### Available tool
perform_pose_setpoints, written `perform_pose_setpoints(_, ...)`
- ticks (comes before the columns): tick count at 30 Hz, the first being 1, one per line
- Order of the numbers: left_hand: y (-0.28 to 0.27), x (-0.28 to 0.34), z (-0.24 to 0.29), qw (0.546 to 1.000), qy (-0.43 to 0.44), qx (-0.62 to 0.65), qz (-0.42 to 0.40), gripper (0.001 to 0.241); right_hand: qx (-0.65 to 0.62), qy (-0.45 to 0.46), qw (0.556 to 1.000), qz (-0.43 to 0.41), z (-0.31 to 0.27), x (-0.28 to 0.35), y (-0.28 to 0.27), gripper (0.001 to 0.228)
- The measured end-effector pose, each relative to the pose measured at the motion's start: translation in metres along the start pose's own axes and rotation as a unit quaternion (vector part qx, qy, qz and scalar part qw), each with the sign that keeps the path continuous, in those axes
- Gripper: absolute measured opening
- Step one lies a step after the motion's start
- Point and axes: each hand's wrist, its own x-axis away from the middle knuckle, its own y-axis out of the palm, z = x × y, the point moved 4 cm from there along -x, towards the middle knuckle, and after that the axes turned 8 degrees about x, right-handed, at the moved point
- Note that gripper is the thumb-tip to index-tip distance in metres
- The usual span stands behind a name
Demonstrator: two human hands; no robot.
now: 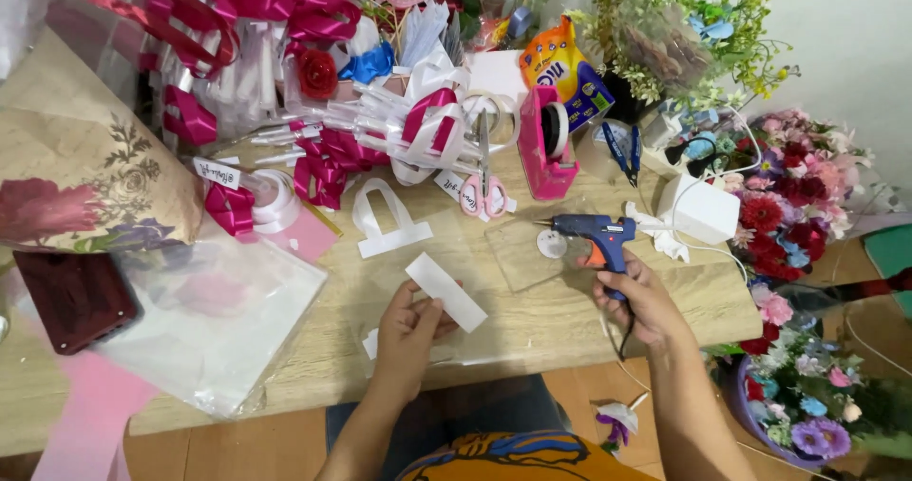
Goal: The person assembles clear plastic gift bags by attaching white paper labels to the handles using a hot glue gun. They apply glue to the label, press it onto the handle, and then fold the bag to secure it.
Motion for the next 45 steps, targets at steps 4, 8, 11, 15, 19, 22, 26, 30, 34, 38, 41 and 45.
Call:
perform_pose_setpoints(4, 0.008, -0.012, 0.006, 1.0, -0.004, -0.011, -0.016, 0.033, -0.076, -0.141, 0.987, -0.01, 0.027, 0.004, 0.029, 0.043)
perform_pose_setpoints(8, 0.016, -0.018, 0.012, 0.999, 0.011, -0.047, -0.014, 0.039, -0.02, -0.244, 0.968, -0.062, 0.008, 0.022, 0.081, 0.033)
perform_pose_setpoints(11, 0.021, -0.018, 0.015, 0.997, 0.03, -0.071, -0.019, 0.043, 0.027, -0.315, 0.946, -0.073, -0.002, 0.033, 0.107, 0.037)
perform_pose_setpoints(15, 0.024, -0.016, 0.018, 0.993, 0.044, -0.108, -0.017, 0.047, 0.136, -0.351, 0.924, -0.072, -0.04, 0.054, 0.144, 0.026)
perform_pose_setpoints(19, 0.023, -0.017, 0.013, 0.99, 0.068, -0.118, -0.027, 0.049, 0.172, -0.365, 0.914, -0.049, -0.044, 0.057, 0.152, 0.025)
perform_pose_setpoints(22, 0.026, -0.015, 0.016, 0.988, 0.079, -0.126, -0.032, 0.05, 0.179, -0.38, 0.906, -0.046, -0.045, 0.055, 0.152, 0.028)
perform_pose_setpoints(26, 0.029, -0.014, 0.014, 0.986, 0.09, -0.132, -0.041, 0.05, 0.197, -0.388, 0.899, -0.038, -0.055, 0.059, 0.158, 0.023)
perform_pose_setpoints(30, 0.029, -0.014, 0.012, 0.986, 0.094, -0.13, -0.041, 0.051, 0.225, -0.388, 0.893, -0.036, -0.055, 0.06, 0.161, 0.021)
perform_pose_setpoints(34, 0.024, -0.015, 0.013, 0.984, 0.097, -0.145, -0.032, 0.051, 0.241, -0.383, 0.891, -0.024, -0.047, 0.059, 0.152, 0.017)
perform_pose_setpoints(38, 0.021, -0.016, 0.012, 0.984, 0.099, -0.15, -0.021, 0.051, 0.258, -0.368, 0.893, -0.017, -0.042, 0.06, 0.148, 0.016)
perform_pose_setpoints(41, 0.024, -0.015, 0.018, 0.982, 0.105, -0.157, -0.016, 0.049, 0.27, -0.355, 0.895, -0.012, -0.042, 0.062, 0.147, 0.013)
perform_pose_setpoints(45, 0.026, -0.012, 0.025, 0.98, 0.127, -0.151, -0.017, 0.048, 0.299, -0.332, 0.895, -0.009, 0.002, 0.044, 0.107, 0.011)
